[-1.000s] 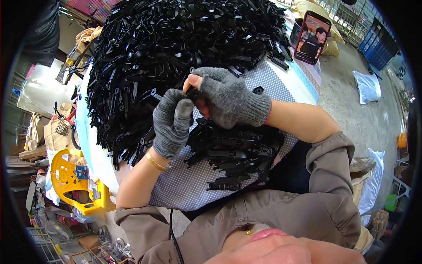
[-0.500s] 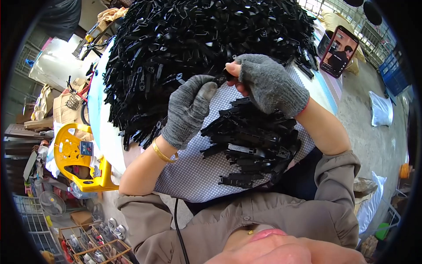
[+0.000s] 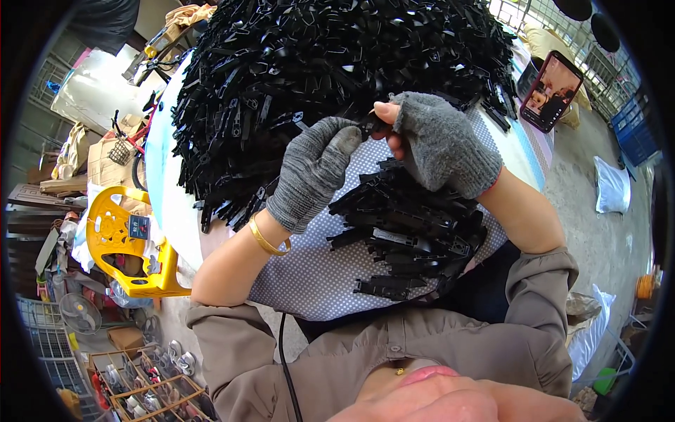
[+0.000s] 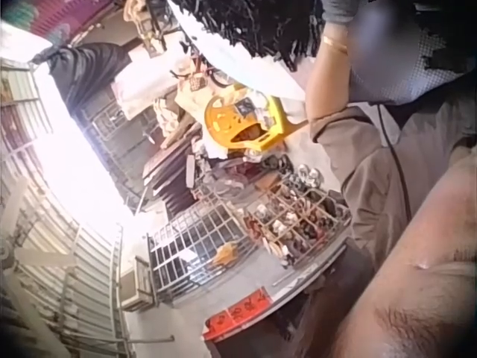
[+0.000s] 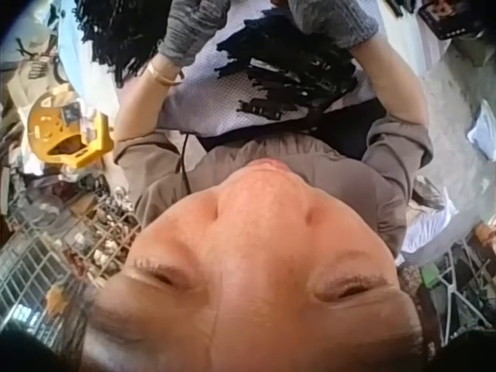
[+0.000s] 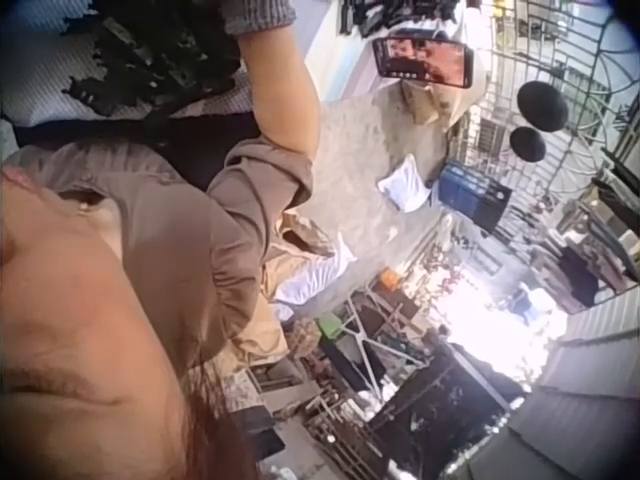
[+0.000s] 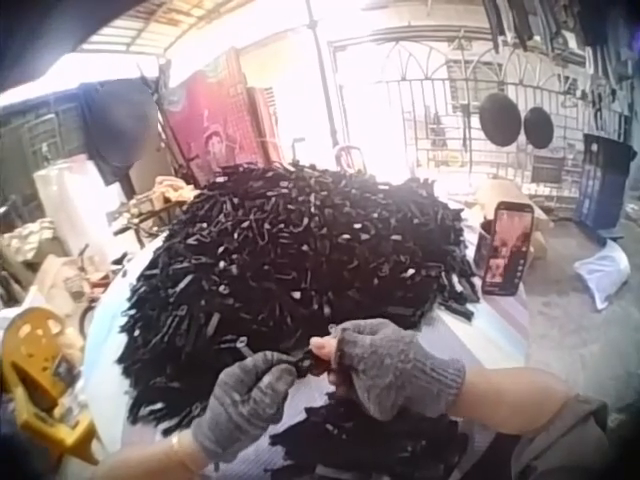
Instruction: The recorder is sorting and assembling small black plastic components on a white table.
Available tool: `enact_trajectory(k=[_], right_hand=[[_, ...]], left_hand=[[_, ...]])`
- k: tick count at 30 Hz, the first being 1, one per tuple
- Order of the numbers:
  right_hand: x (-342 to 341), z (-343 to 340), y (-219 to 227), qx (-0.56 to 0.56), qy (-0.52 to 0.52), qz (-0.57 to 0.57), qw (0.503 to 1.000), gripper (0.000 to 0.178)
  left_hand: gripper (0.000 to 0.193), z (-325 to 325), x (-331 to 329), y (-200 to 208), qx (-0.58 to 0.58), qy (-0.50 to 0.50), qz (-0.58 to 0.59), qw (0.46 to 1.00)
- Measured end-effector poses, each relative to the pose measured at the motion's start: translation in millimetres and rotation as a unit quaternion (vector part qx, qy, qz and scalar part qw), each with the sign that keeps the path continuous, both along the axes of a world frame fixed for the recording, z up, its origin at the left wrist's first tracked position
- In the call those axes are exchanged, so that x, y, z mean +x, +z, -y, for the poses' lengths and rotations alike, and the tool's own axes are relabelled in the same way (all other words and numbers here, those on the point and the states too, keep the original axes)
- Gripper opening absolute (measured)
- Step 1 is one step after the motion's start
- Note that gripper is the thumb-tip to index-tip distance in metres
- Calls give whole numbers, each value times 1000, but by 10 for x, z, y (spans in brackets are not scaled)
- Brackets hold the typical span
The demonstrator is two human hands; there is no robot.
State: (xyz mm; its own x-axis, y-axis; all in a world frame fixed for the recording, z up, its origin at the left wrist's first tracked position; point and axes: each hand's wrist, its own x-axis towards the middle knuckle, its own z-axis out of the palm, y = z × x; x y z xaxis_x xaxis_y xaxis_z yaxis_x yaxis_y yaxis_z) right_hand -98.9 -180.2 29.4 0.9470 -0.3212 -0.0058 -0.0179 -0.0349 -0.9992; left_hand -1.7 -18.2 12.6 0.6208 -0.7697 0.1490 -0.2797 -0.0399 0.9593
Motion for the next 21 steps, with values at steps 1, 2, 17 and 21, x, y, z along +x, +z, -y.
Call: enact_trajectory(k=[1,2,17,21], right_hand=[[19,-5,-3,77,-8,-36,996,28],[34,-8,-6,153,-16,-72,985,27],[122,225,-133,-98,71,96,988,44],[176,-18,-147,-44,124,39,991,59]], left_hand=[[18,0,17,-9,-9,-9,-37,999],[18,4,22,-7,-10,-8,-37,999],[21,40,-21,35,46,-52,145,987],[20,91,-112,8,99,-97,227,964]])
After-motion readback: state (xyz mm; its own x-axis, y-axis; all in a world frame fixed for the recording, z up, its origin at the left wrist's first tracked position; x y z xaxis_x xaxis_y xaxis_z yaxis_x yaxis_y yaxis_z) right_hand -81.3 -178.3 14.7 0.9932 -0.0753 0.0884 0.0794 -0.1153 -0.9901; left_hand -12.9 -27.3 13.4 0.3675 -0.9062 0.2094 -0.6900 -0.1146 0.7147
